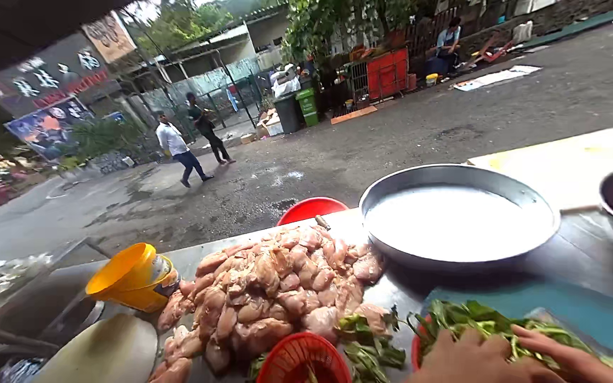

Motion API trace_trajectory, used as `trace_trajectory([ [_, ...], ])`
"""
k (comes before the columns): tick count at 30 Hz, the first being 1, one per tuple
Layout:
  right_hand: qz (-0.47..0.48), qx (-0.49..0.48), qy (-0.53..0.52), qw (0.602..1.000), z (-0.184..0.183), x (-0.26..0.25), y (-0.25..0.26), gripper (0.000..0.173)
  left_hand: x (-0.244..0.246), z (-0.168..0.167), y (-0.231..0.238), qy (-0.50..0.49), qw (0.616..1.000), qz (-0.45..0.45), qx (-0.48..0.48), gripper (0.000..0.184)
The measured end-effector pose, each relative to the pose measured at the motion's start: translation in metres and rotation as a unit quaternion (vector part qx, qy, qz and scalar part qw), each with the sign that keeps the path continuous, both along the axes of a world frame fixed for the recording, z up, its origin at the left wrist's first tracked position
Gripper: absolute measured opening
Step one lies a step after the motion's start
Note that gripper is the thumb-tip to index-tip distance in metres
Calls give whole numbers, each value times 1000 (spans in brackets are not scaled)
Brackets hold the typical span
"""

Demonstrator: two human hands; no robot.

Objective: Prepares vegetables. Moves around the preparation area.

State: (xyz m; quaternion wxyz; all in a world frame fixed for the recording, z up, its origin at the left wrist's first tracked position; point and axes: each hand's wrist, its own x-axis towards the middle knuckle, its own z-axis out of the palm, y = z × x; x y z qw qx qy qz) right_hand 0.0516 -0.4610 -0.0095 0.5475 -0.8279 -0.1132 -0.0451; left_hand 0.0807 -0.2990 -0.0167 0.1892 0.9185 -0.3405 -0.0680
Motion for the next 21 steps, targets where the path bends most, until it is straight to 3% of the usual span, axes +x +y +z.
trace_trajectory([
  [2,-26,-60,-21,998,-31,-3,-2,50,8,32,32,74,997,-23,-18,53],
  [4,-66,-146,-51,986,-55,-6,6,59,17,42,72,78,996,21,-39,40],
  [6,-48,-254,-87,962,-75,-9,10,56,29,39,115,84,990,113,-32,23],
  [9,-12,-371,-107,922,-90,-15,13,51,44,21,156,172,951,237,95,16],
  [12,-3,-410,-86,908,-92,-20,14,52,46,-24,155,248,925,183,224,28],
  [14,4,-437,-74,896,-93,-19,12,53,41,-50,138,241,910,160,296,42],
  [16,11,-463,-59,885,-93,-16,10,51,41,-68,123,203,900,196,331,52],
  [18,18,-489,-30,872,-92,-13,11,49,45,-85,117,157,897,236,339,49],
  [21,40,-531,27,846,-85,-8,16,47,51,-103,118,129,907,211,341,37],
])
